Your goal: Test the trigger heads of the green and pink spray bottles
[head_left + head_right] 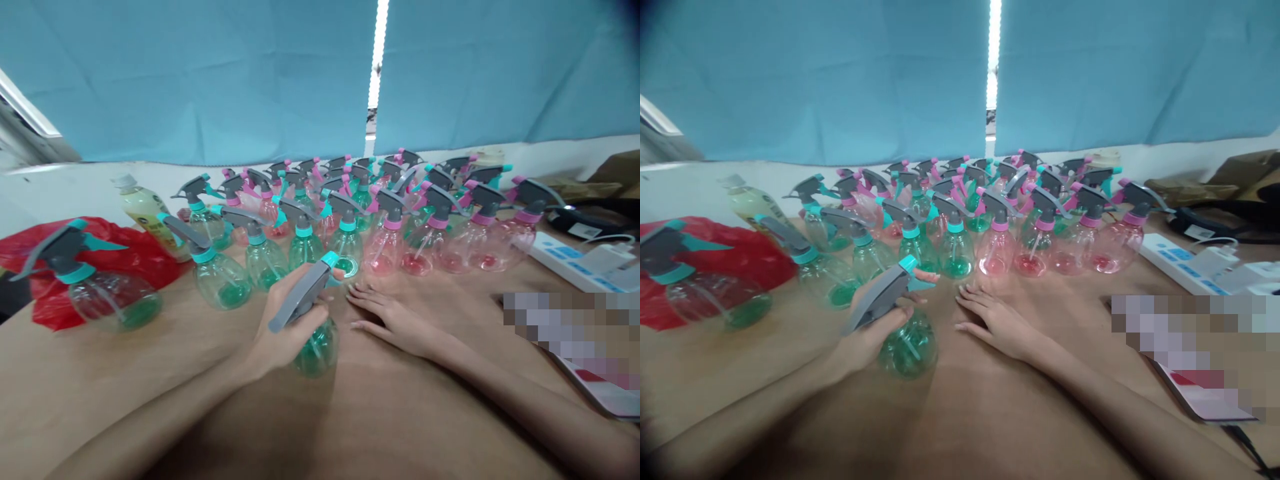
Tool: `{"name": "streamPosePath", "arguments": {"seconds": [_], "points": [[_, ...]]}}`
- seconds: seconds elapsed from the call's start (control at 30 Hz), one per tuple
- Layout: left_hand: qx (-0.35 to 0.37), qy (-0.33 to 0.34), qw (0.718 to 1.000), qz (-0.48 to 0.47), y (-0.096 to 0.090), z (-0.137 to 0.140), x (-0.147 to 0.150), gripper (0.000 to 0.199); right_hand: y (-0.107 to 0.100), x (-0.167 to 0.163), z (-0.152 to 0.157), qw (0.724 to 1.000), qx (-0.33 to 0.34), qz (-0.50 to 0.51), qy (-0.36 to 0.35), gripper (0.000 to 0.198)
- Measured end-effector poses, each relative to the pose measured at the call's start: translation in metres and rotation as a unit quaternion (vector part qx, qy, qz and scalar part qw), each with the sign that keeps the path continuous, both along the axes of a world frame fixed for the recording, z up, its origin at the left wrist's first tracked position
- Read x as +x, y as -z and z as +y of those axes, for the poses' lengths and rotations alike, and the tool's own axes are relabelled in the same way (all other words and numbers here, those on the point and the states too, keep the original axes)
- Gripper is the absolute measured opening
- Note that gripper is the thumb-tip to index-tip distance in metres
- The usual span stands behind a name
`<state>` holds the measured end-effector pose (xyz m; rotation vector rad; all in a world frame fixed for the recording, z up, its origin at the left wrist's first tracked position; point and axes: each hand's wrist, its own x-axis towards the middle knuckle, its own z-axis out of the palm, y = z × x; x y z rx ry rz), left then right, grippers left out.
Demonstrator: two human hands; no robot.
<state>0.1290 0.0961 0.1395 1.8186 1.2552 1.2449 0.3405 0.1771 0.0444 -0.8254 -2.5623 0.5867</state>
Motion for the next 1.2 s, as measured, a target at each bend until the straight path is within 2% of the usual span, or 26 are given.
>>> {"name": "streamPosePath", "arguments": {"seconds": [0.47, 0.7, 0.93, 1.2], "points": [[-0.027, 0.005, 1.0, 0.007, 0.0002, 0.0019, -0.0022, 0.039, 0.0001, -0.0007, 0.0001, 1.0, -0.005, -0.001, 0.003, 0.061], [0.003, 0.01, 0.999, 0.032, -0.004, 0.0042, -0.003, 0.032, -0.0004, -0.0007, 0.0, 1.0, 0.001, -0.015, 0.0, 0.064], [0.004, -0.005, 0.998, 0.059, -0.0044, 0.0047, -0.0044, 0.02, 0.0, -0.0007, -0.0002, 1.0, 0.0, -0.017, 0.004, 0.064], [-0.018, 0.0, 0.999, 0.049, -0.0086, 0.004, -0.0014, 0.012, 0.0017, -0.0004, 0.0, 1.0, 0.0, 0.012, 0.002, 0.06]]}}
